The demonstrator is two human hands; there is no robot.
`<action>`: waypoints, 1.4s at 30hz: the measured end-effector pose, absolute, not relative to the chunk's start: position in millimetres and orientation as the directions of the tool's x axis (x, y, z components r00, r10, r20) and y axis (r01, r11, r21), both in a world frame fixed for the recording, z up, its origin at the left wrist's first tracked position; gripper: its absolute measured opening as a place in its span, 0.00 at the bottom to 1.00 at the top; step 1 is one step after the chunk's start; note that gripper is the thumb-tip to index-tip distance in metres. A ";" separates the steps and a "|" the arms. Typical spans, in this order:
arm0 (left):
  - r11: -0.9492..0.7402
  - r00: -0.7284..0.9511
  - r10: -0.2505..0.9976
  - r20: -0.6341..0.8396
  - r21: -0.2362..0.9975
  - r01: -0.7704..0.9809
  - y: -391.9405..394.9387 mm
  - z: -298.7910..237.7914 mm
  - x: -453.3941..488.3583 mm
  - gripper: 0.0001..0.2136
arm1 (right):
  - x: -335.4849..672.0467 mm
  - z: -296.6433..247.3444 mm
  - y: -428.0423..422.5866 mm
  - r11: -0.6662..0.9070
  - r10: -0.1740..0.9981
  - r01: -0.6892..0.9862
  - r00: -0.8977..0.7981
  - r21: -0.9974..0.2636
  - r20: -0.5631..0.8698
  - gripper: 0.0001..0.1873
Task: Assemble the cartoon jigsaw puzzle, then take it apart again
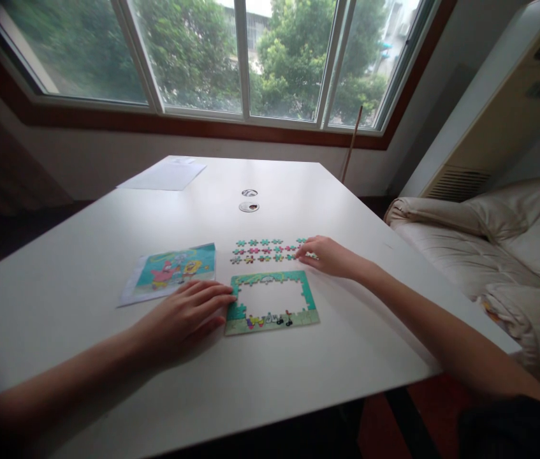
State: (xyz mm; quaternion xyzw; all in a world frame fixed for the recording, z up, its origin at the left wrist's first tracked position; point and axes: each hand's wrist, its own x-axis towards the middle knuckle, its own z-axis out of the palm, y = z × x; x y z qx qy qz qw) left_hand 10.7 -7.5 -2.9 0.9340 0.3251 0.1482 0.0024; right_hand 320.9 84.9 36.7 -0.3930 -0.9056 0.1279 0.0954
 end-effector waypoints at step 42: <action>-0.790 0.745 0.606 0.281 0.098 0.606 -8.0 -2.0 11.3 0.12 | 232.5 26.1 63.5 0.535 0.691 0.480 -0.722 -0.695 0.033 0.09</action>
